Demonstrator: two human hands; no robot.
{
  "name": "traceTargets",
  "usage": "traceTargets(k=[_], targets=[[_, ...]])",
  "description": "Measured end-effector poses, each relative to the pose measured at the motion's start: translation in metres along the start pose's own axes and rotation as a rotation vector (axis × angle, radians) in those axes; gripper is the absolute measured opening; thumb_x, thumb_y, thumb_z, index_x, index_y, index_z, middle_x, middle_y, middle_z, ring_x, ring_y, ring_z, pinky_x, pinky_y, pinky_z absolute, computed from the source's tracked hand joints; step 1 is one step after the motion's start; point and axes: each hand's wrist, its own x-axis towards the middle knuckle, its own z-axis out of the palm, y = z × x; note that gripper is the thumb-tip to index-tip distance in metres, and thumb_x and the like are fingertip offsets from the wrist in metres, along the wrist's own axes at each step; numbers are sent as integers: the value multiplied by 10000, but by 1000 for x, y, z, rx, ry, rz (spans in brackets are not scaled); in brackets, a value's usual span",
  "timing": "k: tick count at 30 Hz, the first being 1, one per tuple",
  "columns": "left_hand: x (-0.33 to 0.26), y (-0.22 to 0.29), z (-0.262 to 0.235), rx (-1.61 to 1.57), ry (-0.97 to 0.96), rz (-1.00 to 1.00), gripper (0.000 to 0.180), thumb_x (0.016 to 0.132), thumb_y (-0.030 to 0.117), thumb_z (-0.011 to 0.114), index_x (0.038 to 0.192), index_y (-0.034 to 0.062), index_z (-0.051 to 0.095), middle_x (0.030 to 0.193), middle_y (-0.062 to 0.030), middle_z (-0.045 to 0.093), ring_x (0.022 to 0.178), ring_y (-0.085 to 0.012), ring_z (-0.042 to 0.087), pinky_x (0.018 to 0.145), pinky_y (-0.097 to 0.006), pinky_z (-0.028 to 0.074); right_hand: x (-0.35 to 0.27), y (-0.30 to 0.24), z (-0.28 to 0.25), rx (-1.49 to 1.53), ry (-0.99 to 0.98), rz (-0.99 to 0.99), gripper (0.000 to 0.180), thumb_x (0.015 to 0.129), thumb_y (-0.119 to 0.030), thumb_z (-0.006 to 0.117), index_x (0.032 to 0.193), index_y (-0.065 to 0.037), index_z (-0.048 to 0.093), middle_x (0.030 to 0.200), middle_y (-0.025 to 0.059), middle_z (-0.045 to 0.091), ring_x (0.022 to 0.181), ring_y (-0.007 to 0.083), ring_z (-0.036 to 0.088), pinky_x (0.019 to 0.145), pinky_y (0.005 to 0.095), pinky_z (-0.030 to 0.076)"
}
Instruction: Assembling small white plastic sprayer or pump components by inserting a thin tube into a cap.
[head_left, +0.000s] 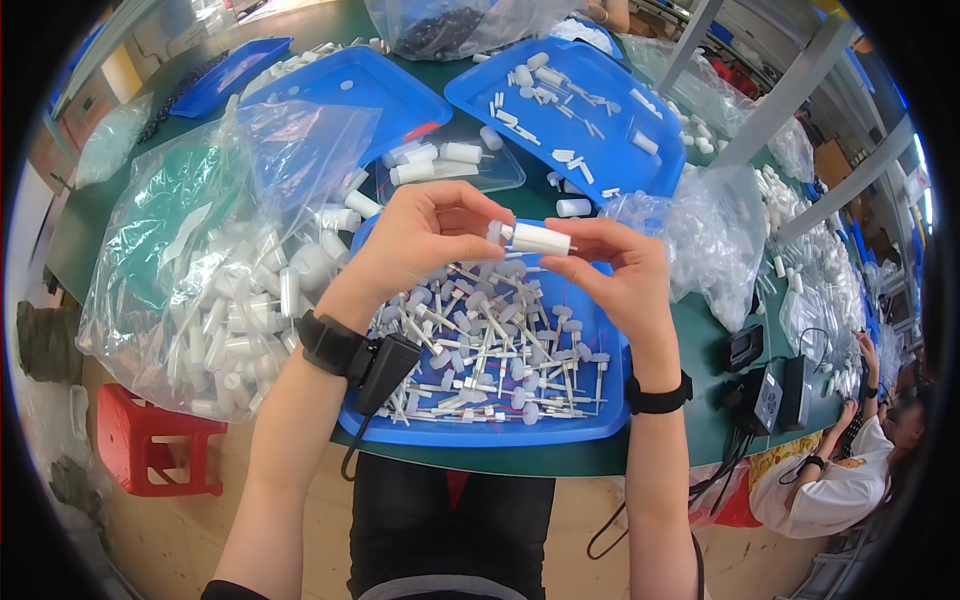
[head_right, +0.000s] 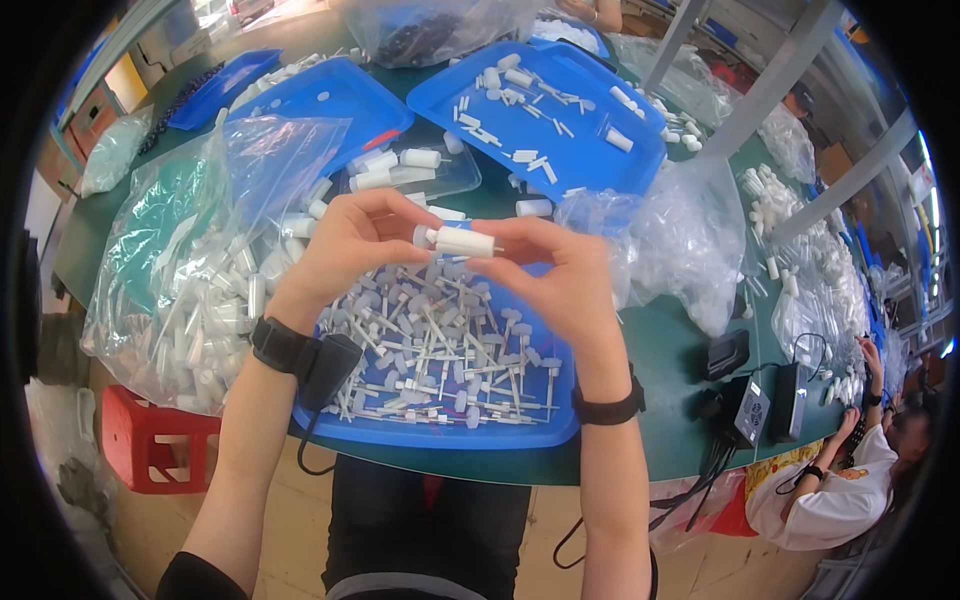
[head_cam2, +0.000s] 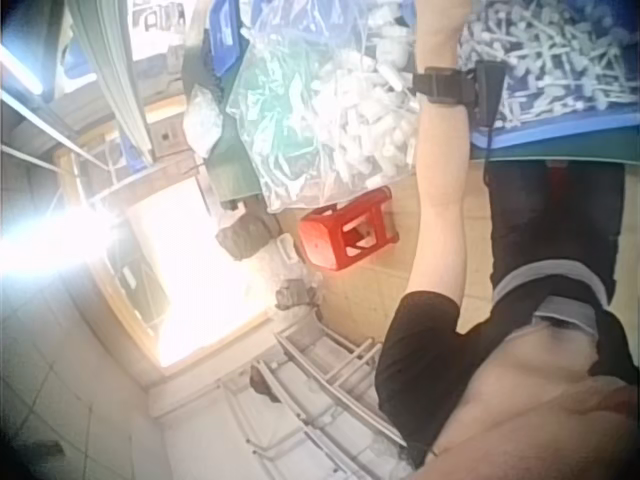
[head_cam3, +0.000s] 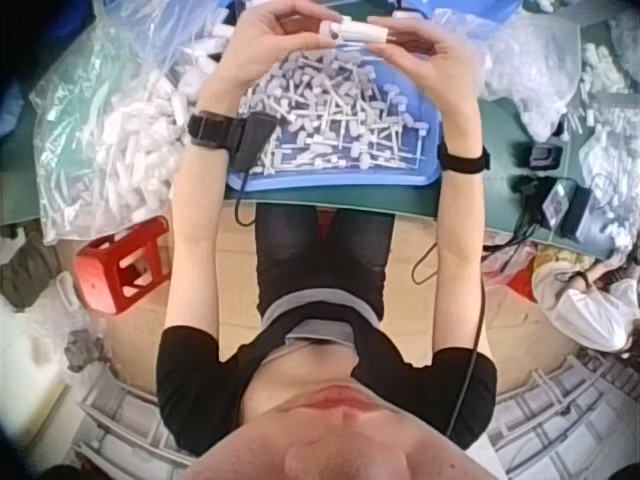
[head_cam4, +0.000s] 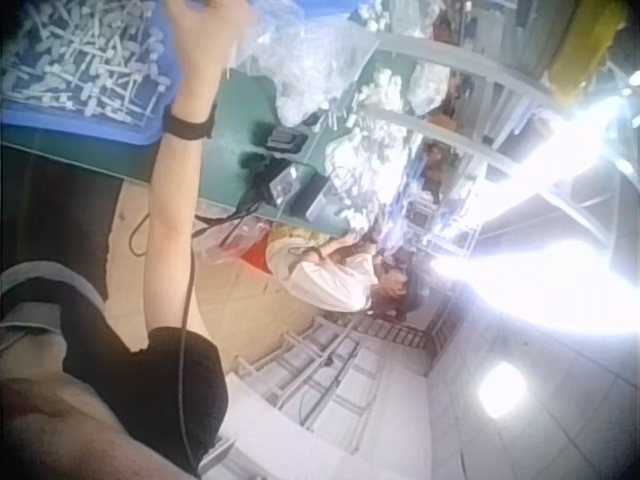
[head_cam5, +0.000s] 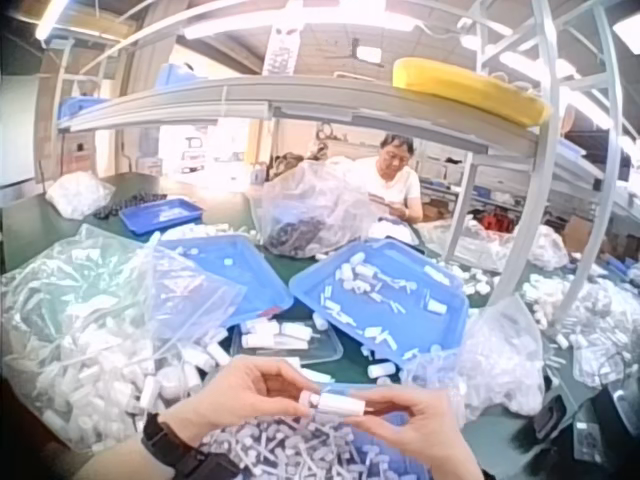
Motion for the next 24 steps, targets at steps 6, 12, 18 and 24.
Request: traceTargets(k=[6,12,18,24], targets=[[0,0,2,85,15,62,263,698,-100,665,948,-28,628,987,-118,642,916,-176,624,751,-279,534,0,-6,5,103,-16,116,279,711,-45,742,977,-8,669,859,72,680,760,122,655,671,220,499],[-1,1,3,93,14,66,258,708,-32,691,964,-22,657,928,-75,659,850,-124,632,721,-236,518,-2,-5,9,185,-56,130,243,730,-46,731,955,17,663,857,76,675,752,126,655,655,214,501],[1,1,7,75,41,56,303,733,-81,643,1030,-25,620,1005,-109,644,908,-158,624,757,-272,524,-2,-5,14,223,20,145,195,732,-72,736,887,17,659,781,62,667,709,113,643,630,214,497],[4,-4,-7,128,178,164,250,753,5,666,996,12,610,993,-53,626,905,-103,577,799,-239,449,0,-1,3,-294,-210,153,193,703,-184,727,790,-27,657,642,62,629,579,135,601,567,257,462]])
